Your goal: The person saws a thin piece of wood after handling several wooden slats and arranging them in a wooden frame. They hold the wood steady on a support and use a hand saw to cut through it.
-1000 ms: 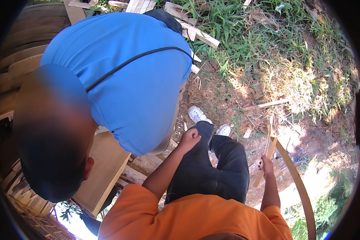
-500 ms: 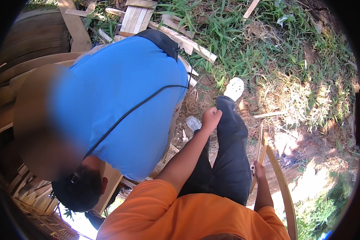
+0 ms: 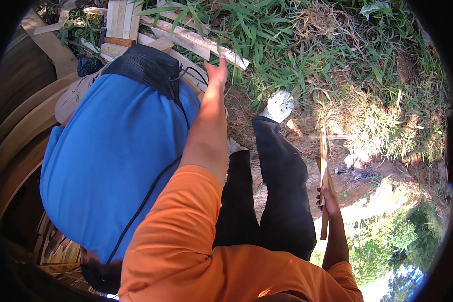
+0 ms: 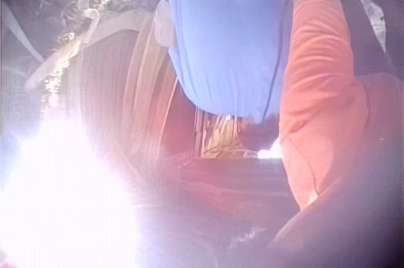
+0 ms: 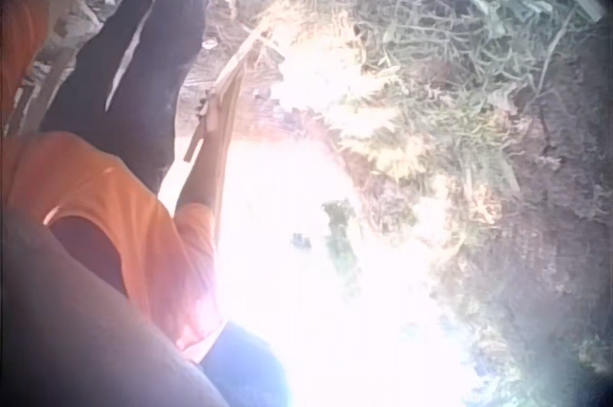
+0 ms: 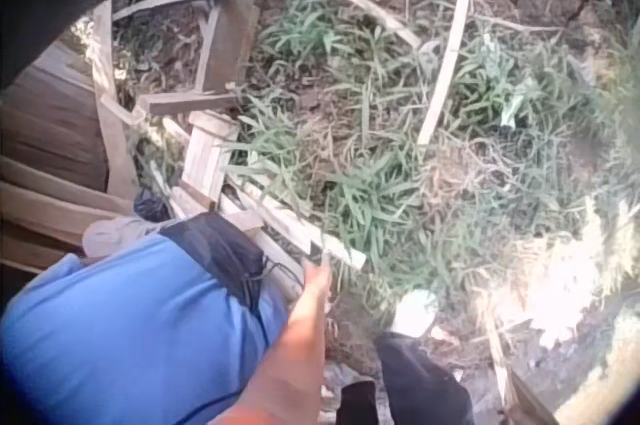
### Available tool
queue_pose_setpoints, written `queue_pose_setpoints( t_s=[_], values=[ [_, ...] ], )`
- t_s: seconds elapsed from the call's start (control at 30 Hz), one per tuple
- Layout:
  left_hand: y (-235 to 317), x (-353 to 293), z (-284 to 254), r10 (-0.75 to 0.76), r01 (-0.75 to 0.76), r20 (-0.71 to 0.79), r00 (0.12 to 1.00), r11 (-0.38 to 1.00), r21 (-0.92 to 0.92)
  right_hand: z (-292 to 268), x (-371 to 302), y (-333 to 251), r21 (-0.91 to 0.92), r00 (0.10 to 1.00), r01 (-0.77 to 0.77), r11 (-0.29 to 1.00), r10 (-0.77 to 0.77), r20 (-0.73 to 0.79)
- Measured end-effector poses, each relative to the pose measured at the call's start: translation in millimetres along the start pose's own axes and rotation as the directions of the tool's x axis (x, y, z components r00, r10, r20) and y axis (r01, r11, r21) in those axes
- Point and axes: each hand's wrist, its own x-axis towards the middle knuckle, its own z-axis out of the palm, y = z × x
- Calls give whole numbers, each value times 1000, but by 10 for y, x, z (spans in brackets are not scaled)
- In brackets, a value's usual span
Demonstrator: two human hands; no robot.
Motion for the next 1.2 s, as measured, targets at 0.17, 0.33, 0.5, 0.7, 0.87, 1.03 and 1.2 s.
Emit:
queue_pose_setpoints(
  t_s=[0.17,0.33,0.5,0.7,0.87,1.03,1.2],
  values=[
    [70,743,35,-110,102,-65,992,989,-111,-103,177,-76,19,997,-37,999,39,-69],
    [95,980,-83,-172,174,-99,980,985,8,-146,320,-36,59,996,-19,998,24,-83],
    [-101,842,-278,87,11,-191,978,887,462,-96,414,-68,55,998,-33,998,36,-59],
    [402,197,-457,257,-126,-193,947,850,512,91,387,-134,23,998,-2,1000,3,-56],
    [296,-344,-411,252,-169,-296,921,945,279,174,449,71,14,997,29,999,-28,-69],
    [39,-681,-680,284,-160,-351,892,926,343,302,390,269,12,996,44,999,-43,-73],
    [49,-1158,-653,341,-243,-276,899,910,336,431,418,521,0,993,90,996,-90,-74]
  ],
)
